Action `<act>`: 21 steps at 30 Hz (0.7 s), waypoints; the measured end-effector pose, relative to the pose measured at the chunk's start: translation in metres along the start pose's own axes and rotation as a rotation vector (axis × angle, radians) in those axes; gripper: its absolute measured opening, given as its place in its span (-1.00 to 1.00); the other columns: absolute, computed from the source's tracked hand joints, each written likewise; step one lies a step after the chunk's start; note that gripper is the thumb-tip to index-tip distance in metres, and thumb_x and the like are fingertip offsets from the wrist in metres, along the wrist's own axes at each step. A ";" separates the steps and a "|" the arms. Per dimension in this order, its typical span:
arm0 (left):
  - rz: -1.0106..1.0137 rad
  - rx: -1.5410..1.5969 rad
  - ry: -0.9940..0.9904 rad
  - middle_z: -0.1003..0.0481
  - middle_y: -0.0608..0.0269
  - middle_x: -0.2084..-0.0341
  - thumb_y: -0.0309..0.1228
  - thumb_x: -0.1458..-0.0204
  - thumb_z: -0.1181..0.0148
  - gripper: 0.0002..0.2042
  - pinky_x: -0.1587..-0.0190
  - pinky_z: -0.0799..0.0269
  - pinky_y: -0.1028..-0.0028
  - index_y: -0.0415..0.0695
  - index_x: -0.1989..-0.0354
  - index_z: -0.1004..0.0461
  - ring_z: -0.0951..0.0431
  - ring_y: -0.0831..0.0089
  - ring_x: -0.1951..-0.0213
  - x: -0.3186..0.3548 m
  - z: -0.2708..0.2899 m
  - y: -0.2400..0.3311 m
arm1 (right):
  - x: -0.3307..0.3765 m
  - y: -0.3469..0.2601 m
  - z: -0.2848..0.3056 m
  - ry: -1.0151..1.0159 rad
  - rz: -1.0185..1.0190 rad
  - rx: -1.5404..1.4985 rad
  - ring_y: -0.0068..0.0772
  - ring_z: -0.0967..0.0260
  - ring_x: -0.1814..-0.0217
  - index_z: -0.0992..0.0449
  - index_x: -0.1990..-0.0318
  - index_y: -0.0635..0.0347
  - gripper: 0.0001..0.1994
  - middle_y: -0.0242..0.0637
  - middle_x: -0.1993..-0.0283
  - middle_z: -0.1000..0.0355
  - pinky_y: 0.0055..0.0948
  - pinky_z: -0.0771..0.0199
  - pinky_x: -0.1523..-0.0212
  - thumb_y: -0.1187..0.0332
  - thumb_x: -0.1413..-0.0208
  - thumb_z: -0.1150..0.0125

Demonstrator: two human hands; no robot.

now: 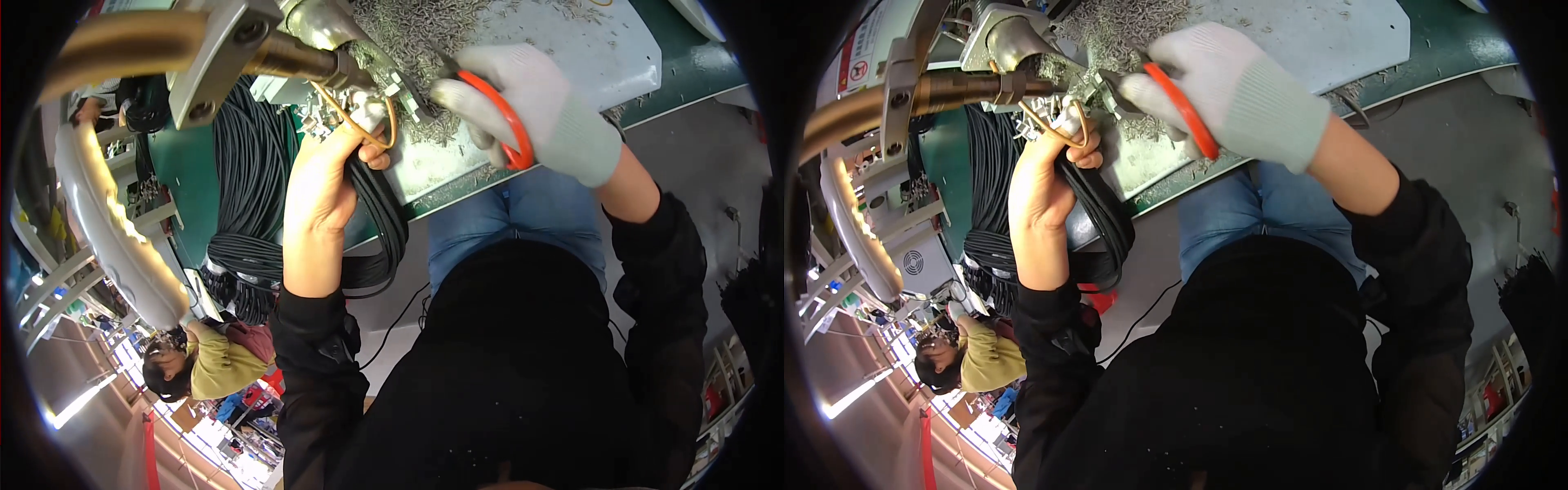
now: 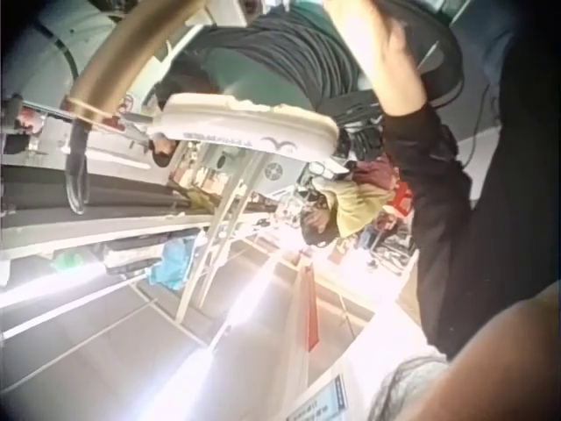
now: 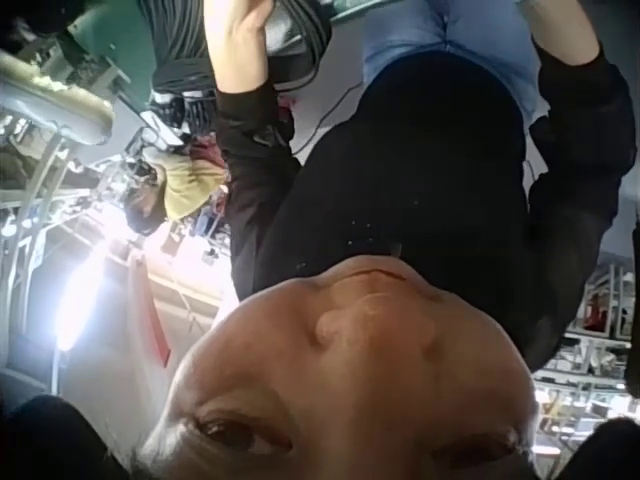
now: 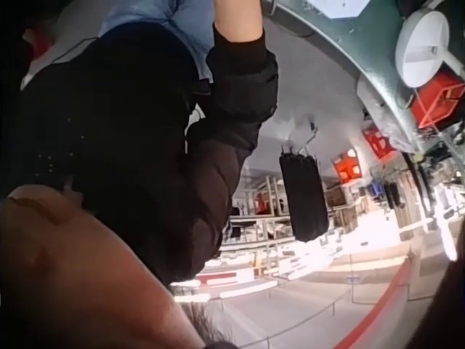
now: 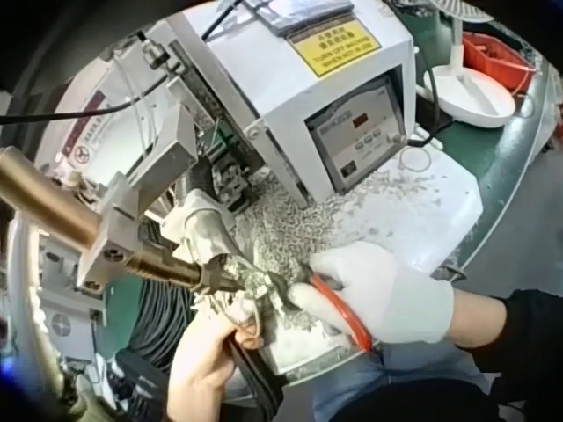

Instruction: The person gathers a bundle of cables and moves it to a workstation. They then use shears to trim the ends of the wires before inserting them into a machine to be processed.

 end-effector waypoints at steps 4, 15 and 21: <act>0.020 -0.029 -0.102 -0.35 0.29 0.55 -0.52 -0.03 -0.16 -0.86 0.48 -0.25 0.53 -0.24 0.26 -0.37 -0.30 0.54 0.56 -0.010 -0.003 0.006 | -0.023 -0.004 0.003 -0.123 -0.006 -0.072 -0.58 -0.29 0.75 -0.38 0.54 0.25 -0.68 -0.36 0.70 -0.32 -0.60 -0.26 0.73 0.20 -0.14 -0.12; 0.035 -0.077 -0.084 -0.37 0.32 0.56 -0.54 0.02 -0.22 -0.88 0.50 -0.24 0.54 -0.20 0.34 -0.40 -0.32 0.54 0.56 -0.017 -0.001 0.007 | -0.030 -0.009 0.003 -0.202 -0.035 -0.192 -0.56 -0.35 0.72 -0.41 0.55 0.29 -0.67 -0.32 0.72 -0.34 -0.58 -0.32 0.70 0.21 -0.13 -0.12; -0.026 -0.258 -0.116 -0.42 0.32 0.51 -0.44 0.05 -0.34 -0.79 0.45 -0.31 0.55 -0.21 0.32 -0.41 -0.38 0.55 0.51 -0.019 0.000 0.012 | -0.037 0.002 -0.001 -0.171 0.161 0.036 -0.54 -0.40 0.69 -0.43 0.51 0.32 -0.68 -0.30 0.73 -0.33 -0.55 -0.39 0.67 0.23 -0.16 -0.09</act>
Point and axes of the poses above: each hand's wrist, its own x-axis away from the middle knuckle, its own z-axis out of the back of the hand, y = z × x, the point moved 1 cm from there along -x, towards the middle knuckle
